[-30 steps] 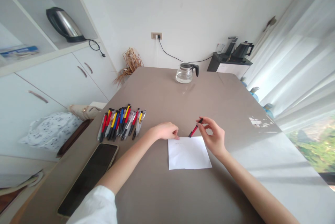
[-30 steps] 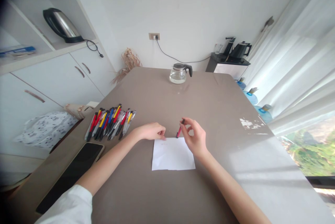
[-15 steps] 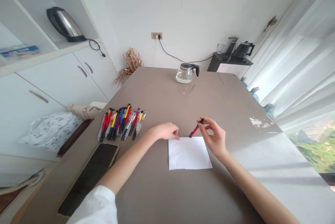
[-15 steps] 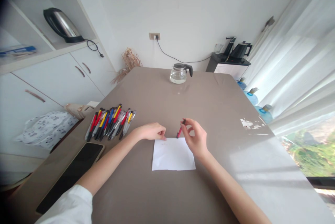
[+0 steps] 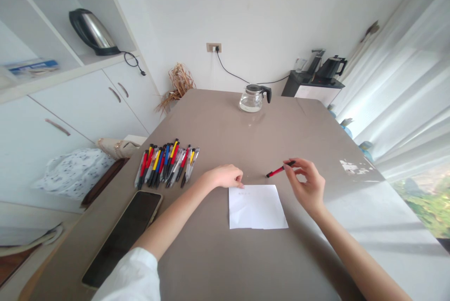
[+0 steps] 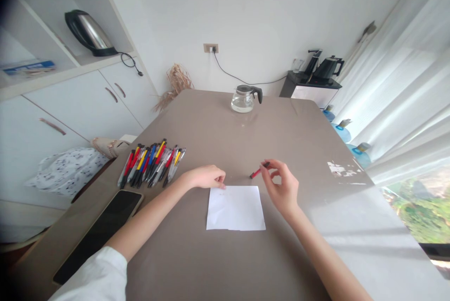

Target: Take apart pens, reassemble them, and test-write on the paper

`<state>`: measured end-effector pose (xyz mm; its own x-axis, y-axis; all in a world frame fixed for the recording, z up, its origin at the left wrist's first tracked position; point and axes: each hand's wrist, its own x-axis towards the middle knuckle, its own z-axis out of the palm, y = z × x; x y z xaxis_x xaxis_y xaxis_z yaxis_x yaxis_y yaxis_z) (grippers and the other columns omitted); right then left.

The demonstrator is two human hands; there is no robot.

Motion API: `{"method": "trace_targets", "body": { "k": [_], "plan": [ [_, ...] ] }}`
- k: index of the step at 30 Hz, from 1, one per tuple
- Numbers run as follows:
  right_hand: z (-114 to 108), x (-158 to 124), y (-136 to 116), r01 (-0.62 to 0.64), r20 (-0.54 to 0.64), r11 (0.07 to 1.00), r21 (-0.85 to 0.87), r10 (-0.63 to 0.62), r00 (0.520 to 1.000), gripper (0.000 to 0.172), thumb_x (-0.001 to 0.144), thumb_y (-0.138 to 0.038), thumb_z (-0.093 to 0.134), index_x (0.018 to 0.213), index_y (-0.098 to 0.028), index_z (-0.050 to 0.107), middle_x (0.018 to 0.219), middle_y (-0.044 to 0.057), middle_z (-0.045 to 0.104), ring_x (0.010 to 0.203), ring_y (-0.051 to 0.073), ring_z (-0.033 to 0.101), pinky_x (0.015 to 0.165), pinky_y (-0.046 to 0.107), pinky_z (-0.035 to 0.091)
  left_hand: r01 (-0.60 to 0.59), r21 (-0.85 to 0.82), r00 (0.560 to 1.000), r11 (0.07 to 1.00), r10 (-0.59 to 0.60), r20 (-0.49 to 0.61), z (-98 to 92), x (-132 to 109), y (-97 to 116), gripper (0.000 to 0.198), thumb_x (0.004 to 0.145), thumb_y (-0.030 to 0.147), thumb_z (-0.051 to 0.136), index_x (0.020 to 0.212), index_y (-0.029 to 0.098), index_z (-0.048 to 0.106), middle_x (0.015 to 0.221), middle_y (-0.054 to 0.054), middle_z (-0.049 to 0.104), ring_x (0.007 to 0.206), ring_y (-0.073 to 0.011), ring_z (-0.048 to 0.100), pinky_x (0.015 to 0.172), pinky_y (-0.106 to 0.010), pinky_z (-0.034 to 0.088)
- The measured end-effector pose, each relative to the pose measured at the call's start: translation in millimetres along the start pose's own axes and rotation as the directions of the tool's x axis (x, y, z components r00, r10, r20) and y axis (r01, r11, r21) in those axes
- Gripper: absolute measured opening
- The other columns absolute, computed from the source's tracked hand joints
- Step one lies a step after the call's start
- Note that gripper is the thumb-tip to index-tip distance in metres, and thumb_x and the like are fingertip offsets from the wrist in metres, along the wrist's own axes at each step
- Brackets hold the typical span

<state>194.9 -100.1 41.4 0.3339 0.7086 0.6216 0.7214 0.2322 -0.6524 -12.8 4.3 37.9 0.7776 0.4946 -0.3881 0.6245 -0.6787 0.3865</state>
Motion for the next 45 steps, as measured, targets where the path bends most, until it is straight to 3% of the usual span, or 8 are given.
{"method": "trace_targets", "body": {
  "k": [6,11,16,20,30,42,45],
  "plan": [
    [-31.6,-5.4,36.5,-0.015,-0.03,0.977,-0.212,0.008,1.0,0.02,0.074,-0.029,0.052,0.091,-0.019,0.056,0.09,0.004,0.061,0.061,0.011,0.057,0.048,0.022,0.046,0.034,-0.012,0.999,0.999,-0.034,0.012,-1.7,-1.1,2.4,0.035,0.068,0.052,0.047,0.073,0.019,0.056,0.077,-0.002,0.061,0.064,-0.0125,0.052,0.051,-0.021,0.032],
    [-48.6,-20.2,65.3,-0.024,0.01,0.934,-0.356,0.029,1.0,0.02,0.076,-0.032,0.047,0.089,-0.019,0.055,0.092,0.004,0.06,0.061,0.012,0.057,0.055,0.024,0.045,0.049,-0.021,0.999,0.999,-0.049,0.003,-2.2,-1.8,4.5,0.035,0.068,0.052,0.048,0.073,0.018,0.057,0.074,-0.002,0.06,0.062,-0.0123,0.052,0.05,-0.021,0.031],
    [-54.6,-24.7,88.1,-0.035,0.134,0.816,-0.577,0.136,0.982,0.022,0.076,-0.032,0.043,0.089,-0.022,0.056,0.086,0.004,0.06,0.067,0.015,0.057,0.059,0.026,0.042,0.064,-0.031,0.998,0.997,-0.065,-0.003,-1.7,-2.0,5.4,0.035,0.069,0.052,0.047,0.073,0.018,0.057,0.074,-0.002,0.06,0.062,-0.0118,0.052,0.05,-0.021,0.031],
    [-57.3,-23.5,98.4,-0.037,0.163,0.719,-0.694,0.207,0.965,0.023,0.076,-0.032,0.04,0.091,-0.023,0.056,0.084,0.004,0.06,0.079,0.019,0.055,0.062,0.027,0.041,0.059,-0.027,0.998,0.998,-0.059,-0.007,0.1,-0.7,3.9,0.036,0.071,0.052,0.044,0.072,0.018,0.057,0.074,-0.002,0.061,0.061,-0.0116,0.052,0.051,-0.021,0.031],
    [-70.0,-24.3,129.3,-0.063,0.124,0.587,-0.807,0.273,0.954,0.027,0.076,-0.028,0.039,0.095,-0.019,0.057,0.086,0.008,0.059,0.085,0.02,0.052,0.069,0.029,0.039,0.047,-0.029,0.999,0.998,-0.047,-0.019,4.1,2.2,-1.8,0.038,0.07,0.054,0.043,0.071,0.019,0.055,0.073,-0.002,0.059,0.059,-0.0114,0.051,0.05,-0.021,0.031],
    [-78.1,-24.0,145.0,-0.088,0.085,0.55,-0.83,0.281,0.956,0.028,0.079,-0.033,0.036,0.095,-0.018,0.053,0.089,0.009,0.056,0.091,0.022,0.048,0.072,0.031,0.038,0.062,-0.047,0.998,0.997,-0.061,0.023,-1.2,-1.4,1.3,0.038,0.073,0.052,0.039,0.077,0.018,0.056,0.077,-0.003,0.061,0.061,-0.0112,0.052,0.054,-0.021,0.034],
    [-77.1,-24.4,145.4,-0.096,0.073,0.546,-0.833,0.279,0.958,0.03,0.079,-0.034,0.036,0.098,-0.018,0.052,0.09,0.009,0.055,0.093,0.023,0.047,0.073,0.032,0.038,0.094,0.017,0.996,0.995,-0.094,0.002,-8.8,-7.2,0.7,0.038,0.074,0.052,0.038,0.077,0.019,0.057,0.078,-0.003,0.061,0.062,-0.0124,0.053,0.054,-0.021,0.034]
  ]
}}
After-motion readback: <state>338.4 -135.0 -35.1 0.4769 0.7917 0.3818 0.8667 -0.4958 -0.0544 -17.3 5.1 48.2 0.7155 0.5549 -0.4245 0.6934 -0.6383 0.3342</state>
